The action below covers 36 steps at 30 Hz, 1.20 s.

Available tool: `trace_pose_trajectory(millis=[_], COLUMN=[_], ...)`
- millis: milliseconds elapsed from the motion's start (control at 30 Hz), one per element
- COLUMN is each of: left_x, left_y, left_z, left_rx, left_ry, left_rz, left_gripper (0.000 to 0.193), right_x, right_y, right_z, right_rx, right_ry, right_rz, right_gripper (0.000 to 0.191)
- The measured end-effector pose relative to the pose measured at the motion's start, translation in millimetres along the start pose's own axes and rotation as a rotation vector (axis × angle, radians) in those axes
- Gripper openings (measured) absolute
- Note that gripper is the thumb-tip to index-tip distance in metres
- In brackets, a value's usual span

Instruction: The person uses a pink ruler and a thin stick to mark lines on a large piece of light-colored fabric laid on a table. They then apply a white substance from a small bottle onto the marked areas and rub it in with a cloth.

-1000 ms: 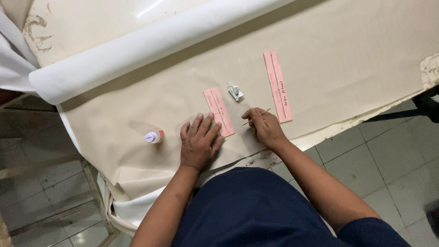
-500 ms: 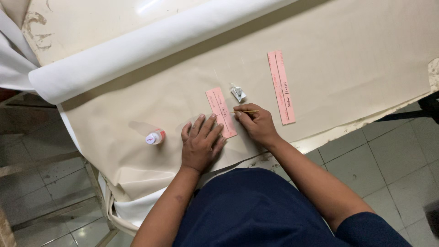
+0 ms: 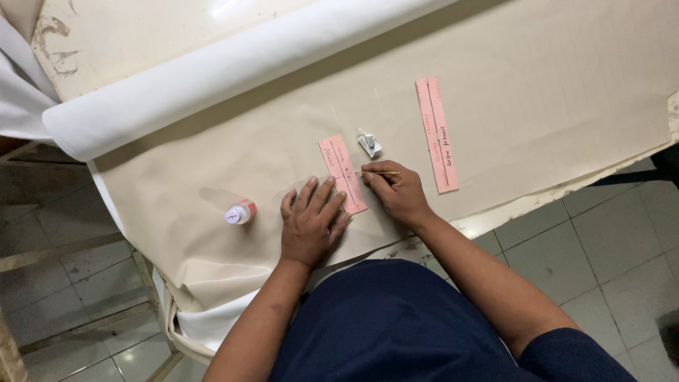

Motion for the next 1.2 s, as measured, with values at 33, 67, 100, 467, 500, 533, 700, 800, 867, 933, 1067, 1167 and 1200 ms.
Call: trace_pose_trajectory(millis=[33, 67, 100, 467, 500, 533, 700, 800, 867, 933, 1067, 1167, 1200], left_x=[0.0, 0.2, 0.1, -0.1, -0.2, 0.1, 0.6, 0.5, 0.6, 0.7, 3.2, 9.8, 13.2], left_y=[0.1, 0.1, 0.3, 0.3, 0.6, 0.7, 0.4, -1.7, -1.5, -0.3, 2.9, 3.9, 4.1], left_z=[-0.1, 0.1, -0.2, 0.2, 0.4, 0.8, 0.5, -1.1, -1.6, -3.3, -4.0, 2.4, 4.9], left_rx=[0.000, 0.001, 0.001, -0.008, -0.009, -0.008, 0.001, 0.023, 0.002, 0.014, 0.078, 0.121, 0.136], left_ry=[0.002, 0.004, 0.005, 0.000, -0.001, 0.003, 0.022, 0.036, 0.030, 0.027, 0.026, 0.030, 0.033], left_rz=[0.000, 0.000, 0.000, -0.008, -0.009, -0.012, -0.040, -0.060, -0.048, -0.046, -0.075, -0.102, -0.112], left_gripper=[0.037, 0.037, 0.038, 0.036, 0.036, 0.036, 0.035, 0.036, 0.039, 0.041, 0.040, 0.040, 0.040], right_x=[0.1, 0.1, 0.0, -1.0, -1.1, -1.1, -1.7, -2.1, -2.4, -1.7, -1.5, -1.3, -0.9], right_y=[-0.5, -0.9, -1.2, -2.1, -2.2, -2.3, -2.6, -2.9, -2.7, -2.2, -2.7, -3.2, -3.2], right_z=[1.0, 1.9, 2.8, 10.2, 10.6, 11.0, 13.2, 17.7, 21.0, 18.8, 22.1, 21.4, 21.4], right_rx=[-0.019, -0.038, -0.039, -0.084, -0.075, -0.065, -0.072, -0.130, -0.160, -0.124, -0.189, -0.173, -0.185], right_ry=[-0.009, -0.018, -0.025, -0.068, -0.071, -0.073, -0.080, -0.128, -0.166, -0.119, -0.166, -0.158, -0.156], right_rz=[-0.005, -0.010, -0.011, -0.016, -0.015, -0.015, -0.021, -0.036, -0.047, -0.044, -0.067, -0.063, -0.061], right_gripper=[0.020, 0.020, 0.020, 0.019, 0.019, 0.018, 0.018, 0.017, 0.016, 0.016, 0.015, 0.016, 0.016])
Point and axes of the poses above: each hand's wrist, its own x-axis towards the middle knuckle, its own y-axis out of the palm, z = x × y, the point moved 6 cm from there along x, towards the middle knuckle, and after that the axes turned 6 degrees about -x, right-handed, at the moved point
